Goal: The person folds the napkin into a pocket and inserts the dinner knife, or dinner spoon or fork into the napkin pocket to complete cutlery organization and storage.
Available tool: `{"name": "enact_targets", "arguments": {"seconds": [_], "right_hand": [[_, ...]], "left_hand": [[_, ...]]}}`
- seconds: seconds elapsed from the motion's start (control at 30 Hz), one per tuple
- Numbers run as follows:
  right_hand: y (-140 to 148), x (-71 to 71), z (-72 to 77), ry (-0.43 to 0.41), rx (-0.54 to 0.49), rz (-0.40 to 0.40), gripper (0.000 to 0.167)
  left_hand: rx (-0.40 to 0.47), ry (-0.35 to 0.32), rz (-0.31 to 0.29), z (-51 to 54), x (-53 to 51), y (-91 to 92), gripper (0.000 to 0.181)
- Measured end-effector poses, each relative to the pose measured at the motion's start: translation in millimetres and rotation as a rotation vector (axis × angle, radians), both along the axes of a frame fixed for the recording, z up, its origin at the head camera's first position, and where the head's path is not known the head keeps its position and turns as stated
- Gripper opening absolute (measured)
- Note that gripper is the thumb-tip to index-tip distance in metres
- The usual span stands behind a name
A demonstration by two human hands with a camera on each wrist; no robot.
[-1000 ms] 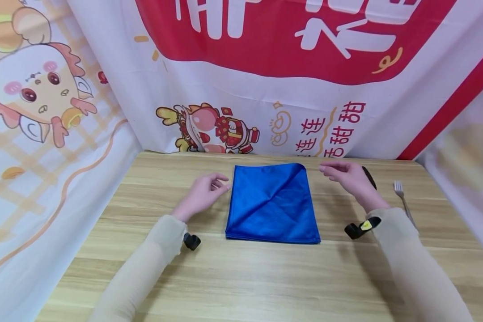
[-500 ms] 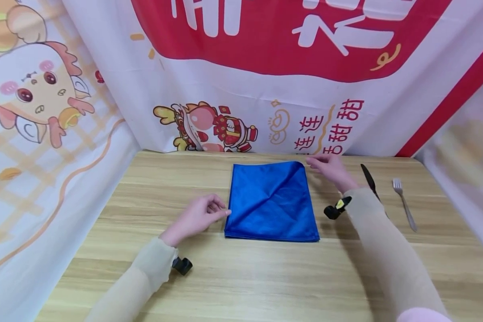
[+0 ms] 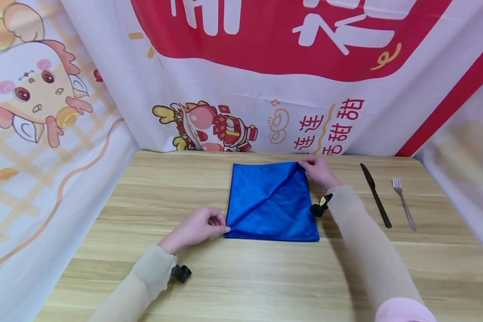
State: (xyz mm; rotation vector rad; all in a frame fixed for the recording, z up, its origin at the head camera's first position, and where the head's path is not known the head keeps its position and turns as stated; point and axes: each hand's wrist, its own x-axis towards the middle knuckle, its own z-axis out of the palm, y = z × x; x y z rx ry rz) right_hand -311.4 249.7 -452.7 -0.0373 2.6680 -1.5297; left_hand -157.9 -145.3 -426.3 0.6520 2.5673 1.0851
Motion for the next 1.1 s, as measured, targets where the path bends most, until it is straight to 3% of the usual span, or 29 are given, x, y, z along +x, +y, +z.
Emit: {"name": "enact_targets", "arguments": {"seconds": [0.27,0.47,1.1], "right_hand": [[-4.1,-2.7,-3.1,0.089,0.140,-0.003,0.028],[-3.6,-2.9,-2.9,0.085,0.191,-0.022,0.026],[-2.7,-5.1,-5.5,0.101,0.213,-0.028,0.019]], "left_hand": [[-0.031,0.001,-0.045,-1.2,0.6,-1.5,0.011],[-0.063,0.004,-0.067,-1.2,1.0,-2.6,0.013],[-0.098,-0.044,-0.098,-1.4,-0.8,-9.1,0.016]]}}
